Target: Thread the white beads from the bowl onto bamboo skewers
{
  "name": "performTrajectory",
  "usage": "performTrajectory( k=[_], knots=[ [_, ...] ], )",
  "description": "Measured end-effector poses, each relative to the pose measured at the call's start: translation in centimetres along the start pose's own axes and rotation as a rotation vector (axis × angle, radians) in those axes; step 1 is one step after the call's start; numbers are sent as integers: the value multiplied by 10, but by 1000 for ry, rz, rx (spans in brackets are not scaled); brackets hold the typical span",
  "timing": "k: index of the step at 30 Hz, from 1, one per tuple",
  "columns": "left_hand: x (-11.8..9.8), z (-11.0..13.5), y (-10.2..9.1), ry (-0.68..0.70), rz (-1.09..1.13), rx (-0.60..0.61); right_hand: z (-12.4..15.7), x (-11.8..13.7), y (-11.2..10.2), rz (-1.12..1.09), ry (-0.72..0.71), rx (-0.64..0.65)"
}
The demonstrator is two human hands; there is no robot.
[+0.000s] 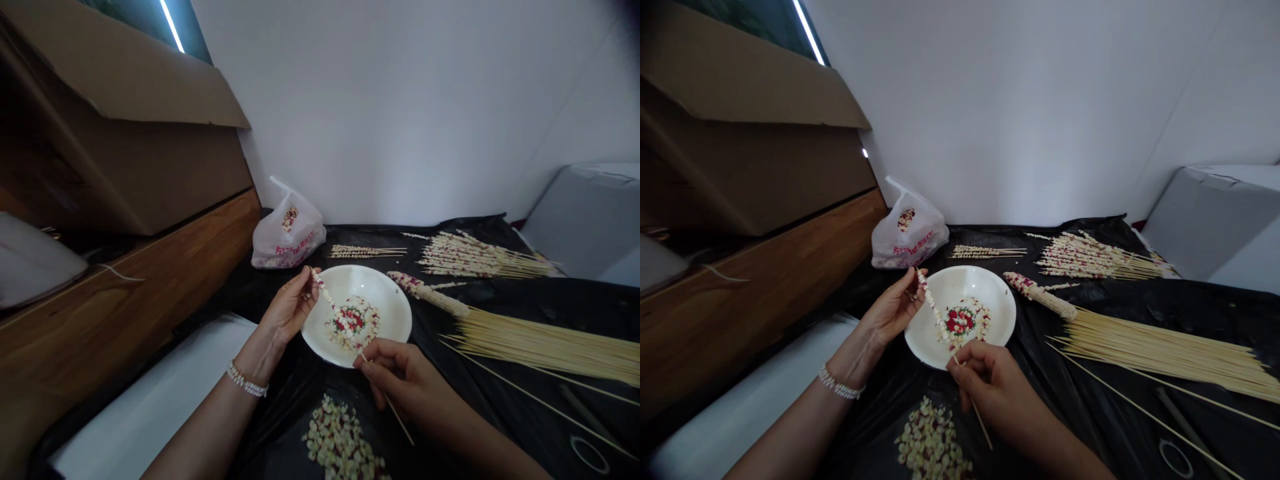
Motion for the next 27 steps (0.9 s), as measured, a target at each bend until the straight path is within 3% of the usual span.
performTrajectory(
  k=[4,13,27],
  knots=[
    [1,0,1,-32,49,29,-1,0,-2,-9,-4,-1],
    [6,-3,1,-27,-74,67,-1,3,-4,-1,-12,0],
    [-1,0,-1,22,-4,-49,-1,0,-3,6,-21,-5]
  ],
)
Point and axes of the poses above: each hand's wrist, its own z-axis away from the middle knuckle, its own y-axis out of the palm, x = y × z, the point moved 6 cm from there along -z, towards the middle knuckle, and after that the axes turned 2 degrees about -z, right-handed, at the moved point
